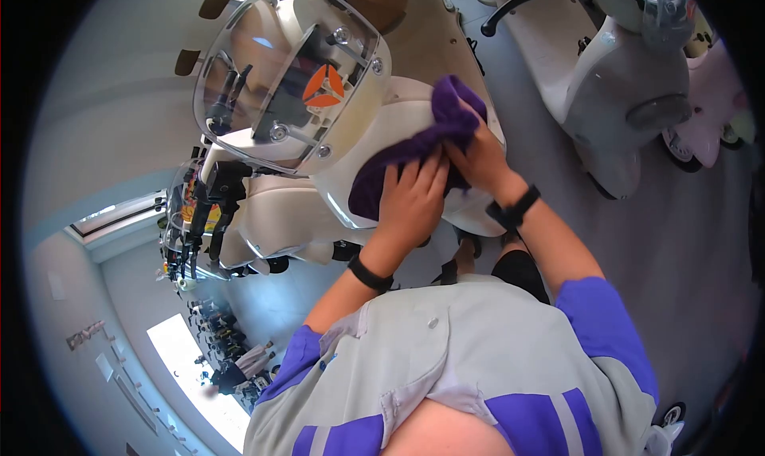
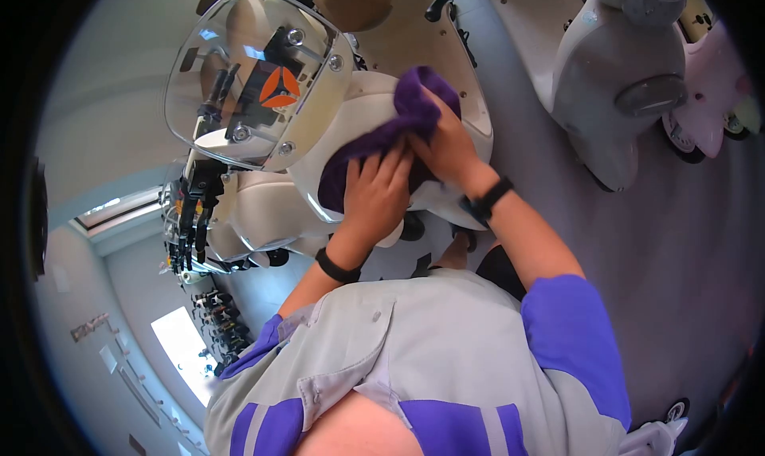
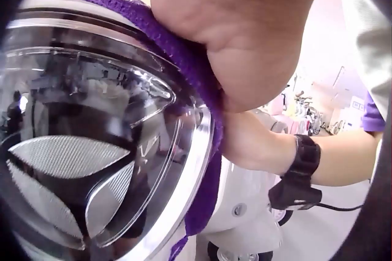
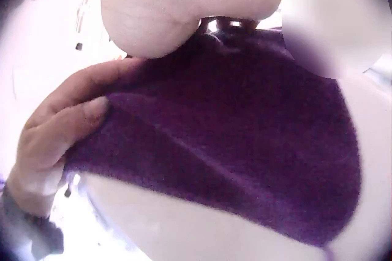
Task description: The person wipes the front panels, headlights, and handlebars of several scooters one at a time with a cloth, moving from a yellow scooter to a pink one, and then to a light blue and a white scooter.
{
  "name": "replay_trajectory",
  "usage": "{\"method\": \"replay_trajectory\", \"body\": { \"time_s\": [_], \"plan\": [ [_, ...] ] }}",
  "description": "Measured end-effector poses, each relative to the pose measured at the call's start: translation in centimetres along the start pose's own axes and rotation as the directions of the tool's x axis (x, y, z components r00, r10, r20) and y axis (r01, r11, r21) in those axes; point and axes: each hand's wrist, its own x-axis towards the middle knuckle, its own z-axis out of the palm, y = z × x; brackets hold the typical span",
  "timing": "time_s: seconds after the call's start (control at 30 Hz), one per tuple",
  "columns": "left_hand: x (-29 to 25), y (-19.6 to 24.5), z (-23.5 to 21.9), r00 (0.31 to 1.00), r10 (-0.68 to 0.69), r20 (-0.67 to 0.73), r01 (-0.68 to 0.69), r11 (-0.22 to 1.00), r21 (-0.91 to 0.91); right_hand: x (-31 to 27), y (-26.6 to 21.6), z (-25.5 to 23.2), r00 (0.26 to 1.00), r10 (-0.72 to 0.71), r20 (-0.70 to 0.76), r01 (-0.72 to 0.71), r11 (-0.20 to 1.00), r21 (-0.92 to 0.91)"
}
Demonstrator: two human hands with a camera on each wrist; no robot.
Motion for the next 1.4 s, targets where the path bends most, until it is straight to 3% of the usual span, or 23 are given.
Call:
{"method": "replay_trajectory", "body": {
  "time_s": [0.03, 0.13, 0.17, 0.2, 0.27, 0.3, 0.33, 0.37, 0.47, 0.5, 0.57, 0.6, 0.67, 0.7, 0.83, 0.97, 1.03, 1.13, 1.17, 1.27, 1.4],
  "plan": [
    [-0.7, 0.2, -0.4, 1.0, 0.016, -0.014, -0.017, 0.998, -0.059, -1.2, -0.2, 0.1, 1.0, -0.023, -0.021, 0.021, 0.996, -0.087],
    [-1.9, 0.1, -0.5, 0.997, 0.034, -0.062, -0.039, 0.996, -0.085, -2.3, -1.0, 0.6, 1.0, -0.031, -0.004, 0.03, 0.997, -0.066],
    [-2.0, 0.2, -0.7, 0.998, -0.018, -0.063, 0.012, 0.995, -0.1, -0.7, -0.8, 0.9, 0.997, -0.081, -0.015, 0.077, 0.983, -0.165],
    [-1.5, 0.3, -1.1, 0.996, -0.062, -0.058, 0.055, 0.992, -0.116, 1.3, -0.7, 1.0, 0.997, -0.08, -0.002, 0.079, 0.992, -0.094],
    [-0.7, 0.4, -1.5, 0.99, -0.139, -0.028, 0.135, 0.982, -0.134, 5.6, 0.0, 1.1, 0.986, 0.005, 0.168, 0.028, 0.981, -0.19],
    [0.0, 0.2, -1.5, 0.985, -0.171, -0.009, 0.168, 0.976, -0.137, 7.8, -0.3, 1.3, 0.955, -0.025, 0.294, 0.09, 0.973, -0.211],
    [0.8, -0.1, -1.3, 0.98, -0.201, 0.007, 0.2, 0.969, -0.143, 10.0, -0.5, 1.5, 0.909, -0.048, 0.415, 0.154, 0.962, -0.227],
    [1.4, -0.5, -0.7, 0.976, -0.211, -0.057, 0.203, 0.971, -0.126, 12.5, 0.1, 1.8, 0.808, -0.091, 0.583, 0.157, 0.985, -0.064],
    [1.9, -0.8, -0.5, 0.975, -0.205, -0.08, 0.199, 0.977, -0.08, 12.9, -0.5, 1.9, 0.784, 0.099, 0.613, -0.098, 0.995, -0.035],
    [1.4, -0.7, -0.6, 0.98, -0.193, -0.056, 0.188, 0.979, -0.083, 11.8, 0.2, 2.4, 0.861, 0.021, 0.508, 0.049, 0.991, -0.124],
    [0.0, -0.9, -0.4, 0.983, -0.182, -0.019, 0.18, 0.98, -0.085, 8.7, -1.3, 2.1, 0.951, -0.062, 0.303, 0.103, 0.988, -0.118],
    [-1.0, -1.0, -0.5, 0.983, -0.175, -0.061, 0.168, 0.981, -0.101, 6.9, -2.4, 2.1, 0.973, -0.112, 0.201, 0.137, 0.984, -0.114],
    [-3.8, -0.9, -0.7, 0.976, -0.168, -0.139, 0.15, 0.98, -0.133, 2.4, -3.1, 2.5, 0.977, -0.102, 0.187, 0.162, 0.923, -0.348],
    [-5.3, -0.9, -0.8, 0.961, -0.266, -0.074, 0.241, 0.939, -0.247, 0.9, -5.2, 2.6, 0.96, -0.111, 0.256, 0.203, 0.907, -0.37],
    [-11.4, -3.8, 1.3, 0.92, -0.365, -0.145, 0.31, 0.901, -0.304, -3.6, -11.6, 5.5, 0.899, -0.051, 0.435, 0.296, 0.802, -0.519],
    [-14.0, -8.3, 4.1, 0.832, -0.492, -0.257, 0.345, 0.821, -0.455, -1.4, -13.4, 9.9, 0.794, -0.152, 0.589, 0.495, 0.724, -0.481],
    [-14.2, -10.5, 5.8, 0.753, -0.586, -0.3, 0.347, 0.74, -0.577, 0.7, -14.0, 12.6, 0.764, -0.131, 0.632, 0.529, 0.687, -0.498],
    [-13.3, -13.8, 6.2, 0.696, -0.643, -0.32, 0.281, 0.655, -0.702, 2.9, -14.5, 16.2, 0.755, -0.097, 0.648, 0.542, 0.649, -0.534],
    [-13.1, -15.0, 5.9, 0.688, -0.642, -0.339, 0.225, 0.633, -0.741, 3.3, -14.6, 17.2, 0.761, -0.088, 0.642, 0.537, 0.64, -0.549],
    [-13.8, -17.4, 7.1, 0.802, -0.59, -0.09, 0.229, 0.444, -0.866, 3.4, -15.7, 18.2, 0.773, 0.043, 0.633, 0.467, 0.636, -0.614],
    [-14.9, -18.4, 7.7, 0.769, -0.516, -0.378, 0.099, 0.68, -0.727, 1.9, -17.1, 17.5, 0.753, 0.137, 0.644, 0.463, 0.585, -0.666]
  ]
}}
